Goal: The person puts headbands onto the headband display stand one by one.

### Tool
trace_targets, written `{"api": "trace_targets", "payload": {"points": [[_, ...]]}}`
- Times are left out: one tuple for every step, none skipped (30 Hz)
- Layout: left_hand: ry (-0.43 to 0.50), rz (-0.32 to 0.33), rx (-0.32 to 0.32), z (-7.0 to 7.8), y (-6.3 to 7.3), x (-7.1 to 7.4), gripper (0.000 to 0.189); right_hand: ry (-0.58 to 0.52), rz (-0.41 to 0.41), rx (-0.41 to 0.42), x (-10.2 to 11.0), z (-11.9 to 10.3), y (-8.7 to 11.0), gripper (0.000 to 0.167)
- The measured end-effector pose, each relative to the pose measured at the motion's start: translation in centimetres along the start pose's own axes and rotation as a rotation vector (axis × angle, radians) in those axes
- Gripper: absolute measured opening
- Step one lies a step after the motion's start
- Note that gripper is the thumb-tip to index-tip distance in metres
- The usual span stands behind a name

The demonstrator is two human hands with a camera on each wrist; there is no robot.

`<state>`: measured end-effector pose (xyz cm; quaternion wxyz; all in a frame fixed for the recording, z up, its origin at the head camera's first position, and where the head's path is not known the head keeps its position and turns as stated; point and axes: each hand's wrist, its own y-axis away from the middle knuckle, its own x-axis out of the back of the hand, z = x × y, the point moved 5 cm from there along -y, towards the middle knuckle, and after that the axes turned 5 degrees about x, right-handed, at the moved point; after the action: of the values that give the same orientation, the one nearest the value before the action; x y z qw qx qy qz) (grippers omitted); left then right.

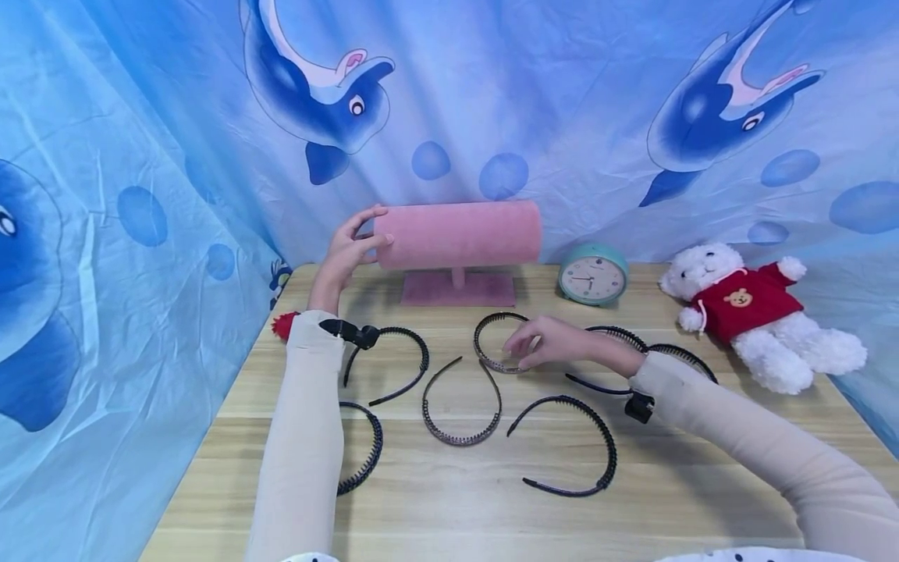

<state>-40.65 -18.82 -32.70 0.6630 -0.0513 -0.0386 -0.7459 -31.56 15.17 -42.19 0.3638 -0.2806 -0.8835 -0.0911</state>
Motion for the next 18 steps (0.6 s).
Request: {"api": "trace_targets", "payload": {"points": [[0.000, 0.000, -0.003, 0.0, 0.0, 0.0, 0.056, -0.001, -0.013, 0.007, -0.2, 0.1, -0.1, 0.036], [0.000, -0.001, -0.005, 0.0, 0.0, 0.0, 0.056, 0.000, -0.025, 0.009, -0.5, 0.2, -0.2, 0.037], [0.001, -0.002, -0.006, 0.0, 0.0, 0.0, 0.056, -0.001, -0.036, 0.008, -0.6, 0.3, -0.3, 0.038], [0.002, -0.003, -0.007, 0.0, 0.0, 0.1, 0.056, 0.000, -0.047, 0.006, -0.8, 0.4, -0.5, 0.038], [0.003, -0.004, -0.009, 0.0, 0.0, 0.1, 0.056, 0.002, -0.056, -0.003, -0.9, 0.5, -0.6, 0.038], [0.002, -0.005, -0.009, 0.0, 0.0, 0.1, 0.056, 0.009, -0.063, -0.001, -1.0, 0.5, -0.7, 0.038], [0.003, -0.005, -0.009, -0.1, 0.0, 0.1, 0.056, 0.008, -0.070, -0.001, -1.1, 0.5, -0.9, 0.038], [0.002, -0.005, -0.009, -0.1, 0.0, 0.2, 0.056, 0.009, -0.077, -0.004, -1.1, 0.5, -1.0, 0.039], [0.000, -0.005, -0.009, -0.1, 0.0, 0.2, 0.056, 0.006, -0.082, -0.009, -1.2, 0.5, -1.2, 0.038], [-0.001, -0.005, -0.009, -0.1, -0.1, 0.2, 0.056, 0.006, -0.087, -0.005, -1.3, 0.6, -1.4, 0.038], [-0.003, -0.004, -0.008, -0.1, -0.1, 0.2, 0.056, 0.005, -0.092, -0.006, -1.3, 0.6, -1.6, 0.038], [-0.006, -0.003, -0.006, -0.2, -0.1, 0.2, 0.056, 0.002, -0.096, -0.008, -1.4, 0.5, -1.8, 0.039], [-0.007, -0.004, -0.005, -0.2, -0.1, 0.2, 0.056, -0.006, -0.100, -0.014, -1.4, 0.5, -1.9, 0.039], [-0.007, -0.004, -0.003, -0.2, -0.1, 0.2, 0.056, -0.010, -0.105, -0.022, -1.5, 0.5, -2.1, 0.040], [-0.005, -0.005, -0.001, -0.2, -0.1, 0.2, 0.056, -0.015, -0.110, -0.033, -1.5, 0.5, -2.3, 0.040], [-0.003, -0.006, 0.000, -0.2, -0.1, 0.2, 0.056, -0.023, -0.116, -0.045, -1.6, 0.6, -2.4, 0.040], [-0.003, -0.008, 0.002, -0.2, -0.1, 0.2, 0.056, -0.033, -0.122, -0.057, -1.7, 0.5, -2.5, 0.040], [-0.002, -0.008, 0.004, -0.2, -0.1, 0.2, 0.056, -0.041, -0.127, -0.067, -1.8, 0.5, -2.7, 0.039]]}}
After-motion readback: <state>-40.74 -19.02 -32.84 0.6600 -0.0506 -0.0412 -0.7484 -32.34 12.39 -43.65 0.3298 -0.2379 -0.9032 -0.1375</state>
